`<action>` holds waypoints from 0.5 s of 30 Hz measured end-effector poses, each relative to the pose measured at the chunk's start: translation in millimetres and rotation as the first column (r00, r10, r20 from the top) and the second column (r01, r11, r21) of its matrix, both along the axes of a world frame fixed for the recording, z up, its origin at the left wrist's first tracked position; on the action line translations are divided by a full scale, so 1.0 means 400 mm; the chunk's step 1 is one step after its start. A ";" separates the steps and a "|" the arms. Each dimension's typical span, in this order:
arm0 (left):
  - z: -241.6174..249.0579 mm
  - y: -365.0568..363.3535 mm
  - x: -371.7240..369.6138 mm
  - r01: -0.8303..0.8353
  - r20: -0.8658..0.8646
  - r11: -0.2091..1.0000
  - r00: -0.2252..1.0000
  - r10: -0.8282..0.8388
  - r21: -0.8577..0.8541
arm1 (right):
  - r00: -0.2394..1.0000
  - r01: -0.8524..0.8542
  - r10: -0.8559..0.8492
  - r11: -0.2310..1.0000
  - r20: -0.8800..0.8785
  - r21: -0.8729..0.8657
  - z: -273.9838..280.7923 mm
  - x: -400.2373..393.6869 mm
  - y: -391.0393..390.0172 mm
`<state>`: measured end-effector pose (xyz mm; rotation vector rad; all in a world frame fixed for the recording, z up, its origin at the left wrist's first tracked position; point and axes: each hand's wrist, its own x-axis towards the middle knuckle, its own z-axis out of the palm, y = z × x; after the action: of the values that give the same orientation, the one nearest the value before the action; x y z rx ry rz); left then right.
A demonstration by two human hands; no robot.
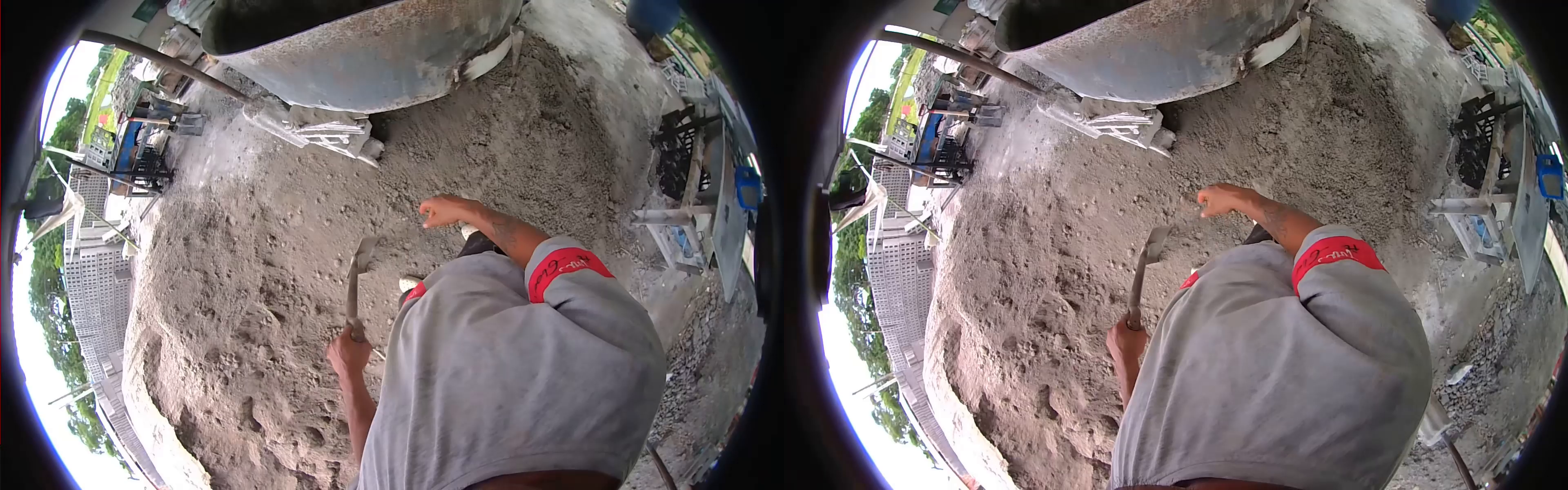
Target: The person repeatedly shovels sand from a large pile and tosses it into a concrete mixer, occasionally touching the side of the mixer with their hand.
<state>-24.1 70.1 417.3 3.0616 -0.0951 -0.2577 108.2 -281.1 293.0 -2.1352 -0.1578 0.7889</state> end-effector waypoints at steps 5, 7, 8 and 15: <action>-0.038 0.009 -0.074 -0.365 -0.123 0.930 0.926 0.358 -0.040 | 0.999 -0.039 0.031 0.972 -0.039 -0.232 -0.188 -0.091 -0.333; -0.059 -0.005 -0.084 -0.444 -0.134 0.887 0.894 0.428 -0.130 | 0.996 -0.068 0.053 0.963 -0.066 -0.260 -0.224 -0.125 -0.406; -0.071 -0.016 -0.082 -0.495 -0.160 0.841 0.868 0.469 -0.217 | 0.997 -0.074 0.060 0.955 -0.057 -0.287 -0.216 -0.130 -0.428; -0.101 -0.040 -0.013 -0.669 -0.272 0.589 0.733 0.623 -0.454 | 0.985 0.140 -0.144 0.989 0.097 0.040 0.059 0.113 -0.370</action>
<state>-29.1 54.3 376.9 2.3107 0.8155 -0.2495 153.6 -429.0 316.5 -2.1286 -0.0689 0.5938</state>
